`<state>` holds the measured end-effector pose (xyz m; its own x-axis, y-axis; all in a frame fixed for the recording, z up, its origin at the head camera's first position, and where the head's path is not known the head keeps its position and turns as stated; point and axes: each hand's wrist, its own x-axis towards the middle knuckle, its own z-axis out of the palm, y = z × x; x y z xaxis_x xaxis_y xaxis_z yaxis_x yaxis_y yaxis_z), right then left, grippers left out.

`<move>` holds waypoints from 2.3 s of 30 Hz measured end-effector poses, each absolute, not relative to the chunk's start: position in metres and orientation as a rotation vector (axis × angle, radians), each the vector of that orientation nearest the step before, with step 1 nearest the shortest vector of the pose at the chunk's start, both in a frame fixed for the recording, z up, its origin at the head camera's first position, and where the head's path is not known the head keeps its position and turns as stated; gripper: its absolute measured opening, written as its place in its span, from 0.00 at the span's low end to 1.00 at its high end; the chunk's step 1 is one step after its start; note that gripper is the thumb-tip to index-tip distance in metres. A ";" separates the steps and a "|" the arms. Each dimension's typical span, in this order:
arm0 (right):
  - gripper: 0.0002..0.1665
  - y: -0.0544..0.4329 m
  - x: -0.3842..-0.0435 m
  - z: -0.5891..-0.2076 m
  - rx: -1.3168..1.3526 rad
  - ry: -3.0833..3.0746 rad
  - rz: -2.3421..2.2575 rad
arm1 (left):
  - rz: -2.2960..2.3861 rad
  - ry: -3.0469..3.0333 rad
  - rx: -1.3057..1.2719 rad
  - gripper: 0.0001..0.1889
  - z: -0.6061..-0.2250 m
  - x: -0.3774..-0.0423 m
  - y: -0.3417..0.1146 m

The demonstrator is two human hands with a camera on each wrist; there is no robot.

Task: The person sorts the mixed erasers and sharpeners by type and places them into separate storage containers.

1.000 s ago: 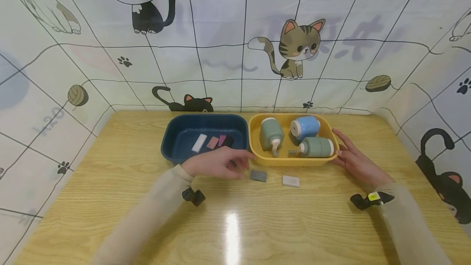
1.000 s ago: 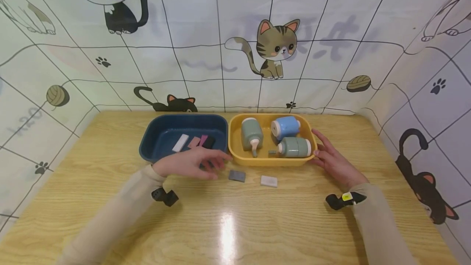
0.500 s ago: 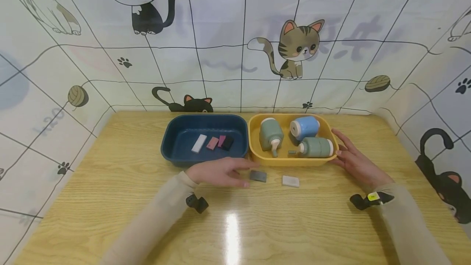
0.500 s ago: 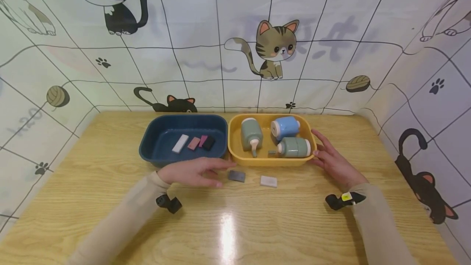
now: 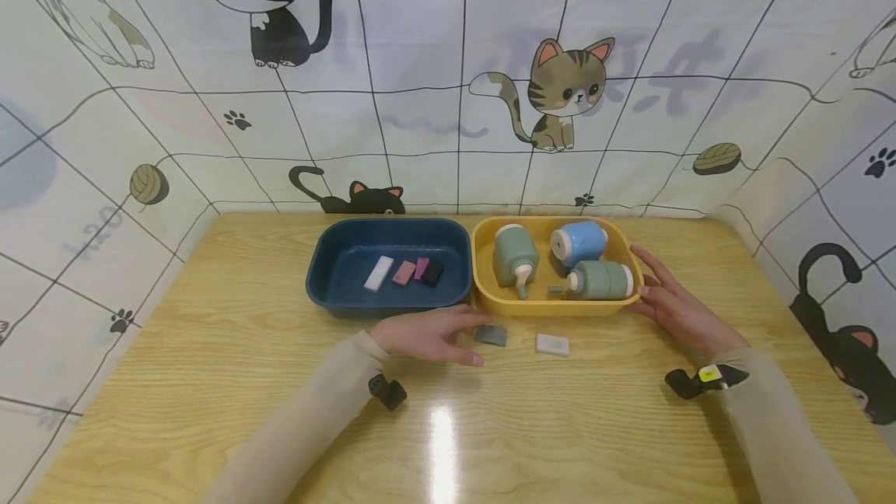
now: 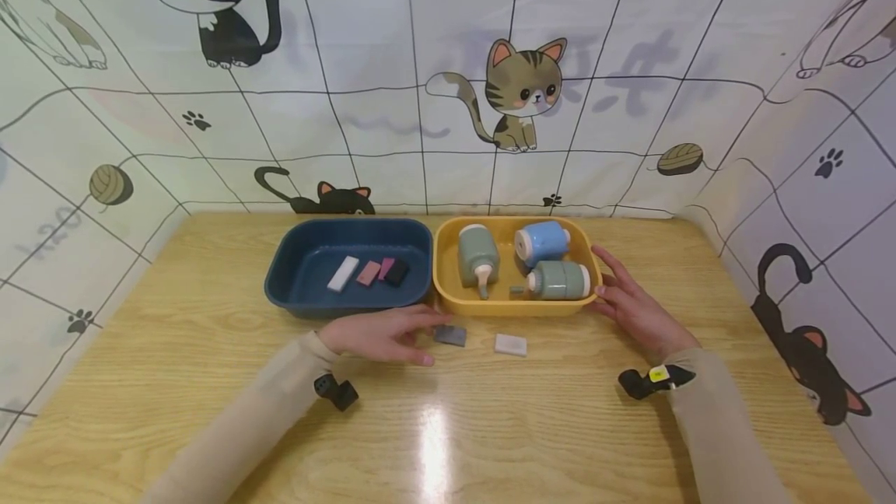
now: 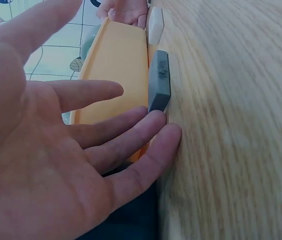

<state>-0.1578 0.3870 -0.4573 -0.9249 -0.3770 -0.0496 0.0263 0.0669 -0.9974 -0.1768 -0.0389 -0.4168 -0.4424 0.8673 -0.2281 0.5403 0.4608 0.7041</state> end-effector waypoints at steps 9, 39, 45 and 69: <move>0.39 0.386 -0.160 -0.455 -0.335 2.069 -1.912 | 0.669 2.201 1.185 0.33 -0.426 -0.182 -0.032; 0.39 0.384 -0.165 -0.452 -0.360 2.070 -1.885 | 0.788 2.164 1.333 0.30 -0.442 -0.196 -0.023; 0.39 0.387 -0.159 -0.456 -0.398 2.039 -1.921 | 0.867 2.104 1.285 0.25 -0.448 -0.194 -0.021; 0.39 0.389 -0.158 -0.460 -0.415 2.054 -1.894 | 1.016 2.034 1.311 0.25 -0.435 -0.178 -0.025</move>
<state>-0.1581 0.3885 -0.4604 -0.9082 -0.4172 -0.0341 0.0002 0.0810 -0.9967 -0.1784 -0.0246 -0.4348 -0.4028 0.9150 -0.0221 0.5322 0.2538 0.8077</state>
